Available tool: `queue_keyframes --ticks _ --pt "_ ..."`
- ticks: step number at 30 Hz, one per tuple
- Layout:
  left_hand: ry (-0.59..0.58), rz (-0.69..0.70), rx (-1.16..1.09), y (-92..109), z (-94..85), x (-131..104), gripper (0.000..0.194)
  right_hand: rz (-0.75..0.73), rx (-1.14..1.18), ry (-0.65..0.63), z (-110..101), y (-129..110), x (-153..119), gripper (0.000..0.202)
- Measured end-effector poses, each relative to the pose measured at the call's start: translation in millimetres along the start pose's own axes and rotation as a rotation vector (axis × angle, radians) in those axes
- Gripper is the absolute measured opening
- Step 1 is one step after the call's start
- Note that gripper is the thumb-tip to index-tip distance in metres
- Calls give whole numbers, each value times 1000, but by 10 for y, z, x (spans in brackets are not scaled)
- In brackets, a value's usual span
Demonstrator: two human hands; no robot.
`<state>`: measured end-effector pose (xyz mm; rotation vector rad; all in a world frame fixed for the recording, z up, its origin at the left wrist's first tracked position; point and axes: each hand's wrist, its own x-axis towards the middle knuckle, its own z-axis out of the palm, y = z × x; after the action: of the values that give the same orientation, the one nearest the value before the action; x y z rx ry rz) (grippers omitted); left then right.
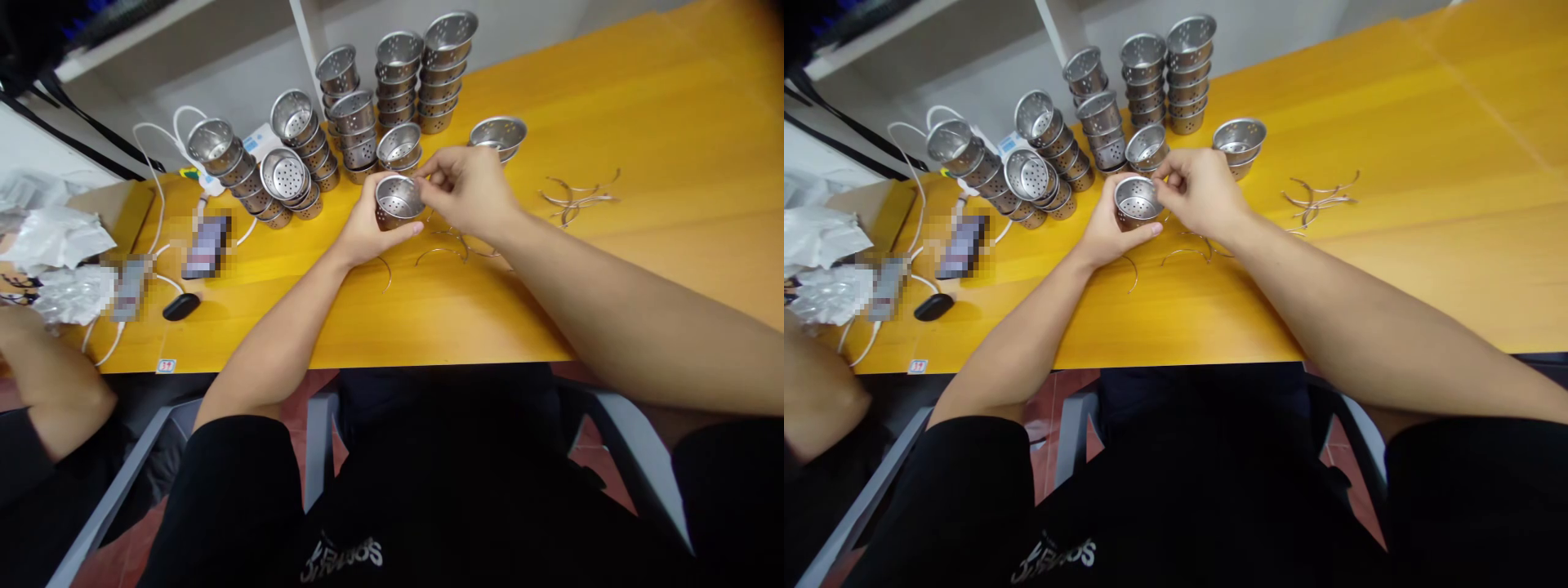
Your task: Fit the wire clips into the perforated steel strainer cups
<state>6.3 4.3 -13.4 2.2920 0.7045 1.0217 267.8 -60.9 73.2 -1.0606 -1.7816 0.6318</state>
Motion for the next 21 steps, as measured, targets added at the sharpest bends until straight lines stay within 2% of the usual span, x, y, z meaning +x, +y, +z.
queue_keyframes --ticks 9,15,18,21 --pt "-10 -60 -25 107 65 3 128 26 -99 -3 26 -52 -15 39" --pt "32 -128 -62 288 40 16 120 23 46 10 108 -75 -7 41" --pt "39 -162 -115 337 -8 25 109 36 191 -76 39 -163 -10 47" --pt "35 -204 -202 386 -88 37 100 62 316 -255 -94 -256 -18 62"
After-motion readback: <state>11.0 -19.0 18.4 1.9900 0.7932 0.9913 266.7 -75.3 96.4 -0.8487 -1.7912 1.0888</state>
